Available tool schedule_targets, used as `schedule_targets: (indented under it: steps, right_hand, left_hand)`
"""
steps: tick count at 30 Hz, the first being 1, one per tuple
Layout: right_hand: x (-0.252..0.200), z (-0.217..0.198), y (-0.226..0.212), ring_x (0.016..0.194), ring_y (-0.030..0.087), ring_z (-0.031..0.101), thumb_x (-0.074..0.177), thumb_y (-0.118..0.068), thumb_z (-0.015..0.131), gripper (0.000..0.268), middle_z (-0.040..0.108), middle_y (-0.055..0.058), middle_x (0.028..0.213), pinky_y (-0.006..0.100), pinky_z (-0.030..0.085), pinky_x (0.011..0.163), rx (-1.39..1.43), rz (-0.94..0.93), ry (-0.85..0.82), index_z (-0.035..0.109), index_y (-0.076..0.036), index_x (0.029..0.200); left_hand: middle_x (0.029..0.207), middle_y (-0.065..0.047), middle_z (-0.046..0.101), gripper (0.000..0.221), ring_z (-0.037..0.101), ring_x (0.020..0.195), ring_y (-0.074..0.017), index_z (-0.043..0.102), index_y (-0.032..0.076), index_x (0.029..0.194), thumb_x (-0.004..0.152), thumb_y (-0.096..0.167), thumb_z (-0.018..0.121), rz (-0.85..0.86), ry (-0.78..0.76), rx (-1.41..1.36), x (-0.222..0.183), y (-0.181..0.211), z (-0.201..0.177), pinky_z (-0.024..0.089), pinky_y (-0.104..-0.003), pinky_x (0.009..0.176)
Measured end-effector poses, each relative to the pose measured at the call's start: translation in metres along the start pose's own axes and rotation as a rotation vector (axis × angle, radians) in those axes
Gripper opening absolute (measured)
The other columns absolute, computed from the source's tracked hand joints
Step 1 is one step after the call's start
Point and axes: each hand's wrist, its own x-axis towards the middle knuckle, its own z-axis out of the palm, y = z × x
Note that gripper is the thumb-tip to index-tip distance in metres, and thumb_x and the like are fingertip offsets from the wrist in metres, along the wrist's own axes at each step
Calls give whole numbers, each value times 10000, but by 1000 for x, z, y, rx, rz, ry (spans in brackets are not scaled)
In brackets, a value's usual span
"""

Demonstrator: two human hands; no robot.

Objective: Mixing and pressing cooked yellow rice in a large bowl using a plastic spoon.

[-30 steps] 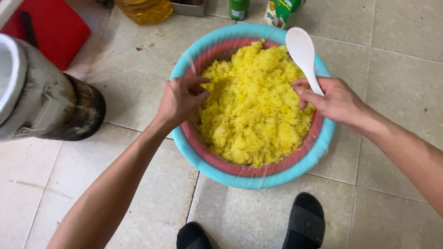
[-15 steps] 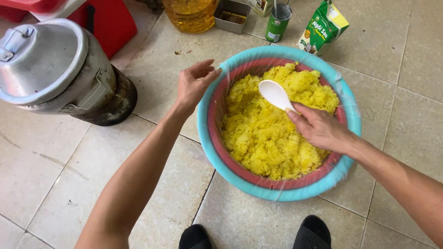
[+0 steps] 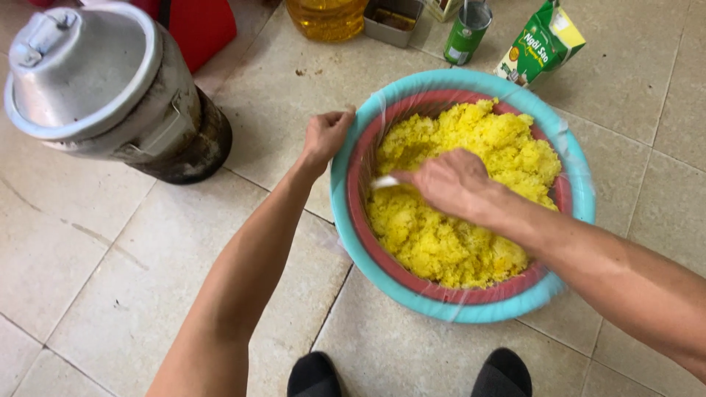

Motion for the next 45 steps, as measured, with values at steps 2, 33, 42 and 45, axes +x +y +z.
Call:
schedule_targets:
  steps: [2,33,42,45]
  right_hand:
    - [3,8,6,575,268,686,978,-191,454,625,679,101,704,457,565,531,-179,-57,-142,373,-430,1550]
    - [-1,11,-1,633,320,713,926,-114,477,679,689,155,811,485,586,525,-60,13,141,415,-356,1557]
    - [-5,8,12,530,239,671,990,-122,429,655,663,116,756,424,565,432,-149,30,119,363,-407,1575]
    - [-2,23,11,526,236,672,978,-115,445,682,661,113,789,418,562,426,-159,-48,32,347,-437,1571]
  left_hand:
    - [971,-119,776,565,724,850,-176,753,15,1191,918,502,670,54,-10,9,0,3,-8,602,-352,759]
    - [565,-156,563,444,504,433,-228,633,9,714,1019,331,665,653,3,502,-24,29,-25,419,-428,467]
    - [524,-124,497,507,426,477,-150,576,-15,665,1032,322,668,640,41,318,-25,44,-21,374,-399,457]
    - [533,-132,490,534,417,501,-150,566,-14,658,1048,338,661,593,18,351,-24,40,-32,367,-397,458]
